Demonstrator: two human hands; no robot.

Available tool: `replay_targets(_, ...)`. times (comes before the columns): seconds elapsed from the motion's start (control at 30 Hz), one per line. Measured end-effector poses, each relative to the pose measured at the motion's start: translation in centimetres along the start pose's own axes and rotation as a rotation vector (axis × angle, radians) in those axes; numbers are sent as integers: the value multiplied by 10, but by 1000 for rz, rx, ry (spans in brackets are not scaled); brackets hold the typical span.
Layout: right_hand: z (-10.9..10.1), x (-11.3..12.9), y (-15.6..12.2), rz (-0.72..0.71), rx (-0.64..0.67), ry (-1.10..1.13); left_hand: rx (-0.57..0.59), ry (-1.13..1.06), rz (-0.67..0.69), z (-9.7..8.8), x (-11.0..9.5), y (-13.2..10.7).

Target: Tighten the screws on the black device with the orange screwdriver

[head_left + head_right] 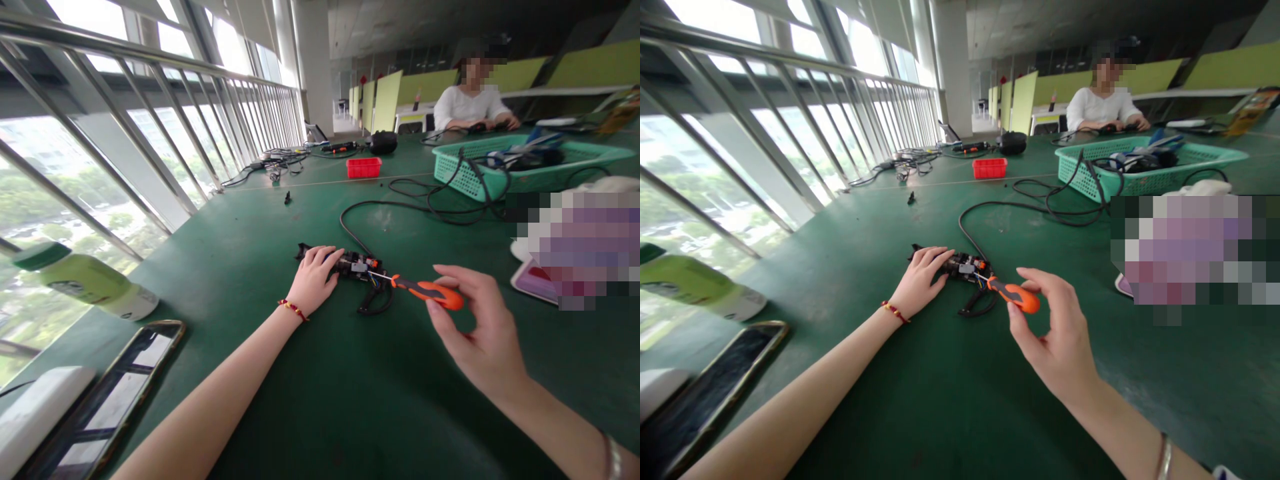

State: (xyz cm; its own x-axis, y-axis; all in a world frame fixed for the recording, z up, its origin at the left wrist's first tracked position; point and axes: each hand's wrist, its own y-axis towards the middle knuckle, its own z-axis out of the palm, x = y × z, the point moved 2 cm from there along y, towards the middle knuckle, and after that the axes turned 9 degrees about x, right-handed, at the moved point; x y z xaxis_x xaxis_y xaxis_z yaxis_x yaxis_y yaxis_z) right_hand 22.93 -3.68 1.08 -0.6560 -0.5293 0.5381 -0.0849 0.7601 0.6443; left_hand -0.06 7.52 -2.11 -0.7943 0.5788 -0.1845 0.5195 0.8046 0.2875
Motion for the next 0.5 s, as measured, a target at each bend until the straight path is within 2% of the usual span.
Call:
replay_targets(0.13,1,1,1,34,75,-27,-3,5,3,0,0,0)
replay_targets(0.37,0,0,-1,-4,-36,-23,5,16,0,1,1,0)
replay_targets(0.5,0,2,0,16,71,-18,0,11,3,0,0,0)
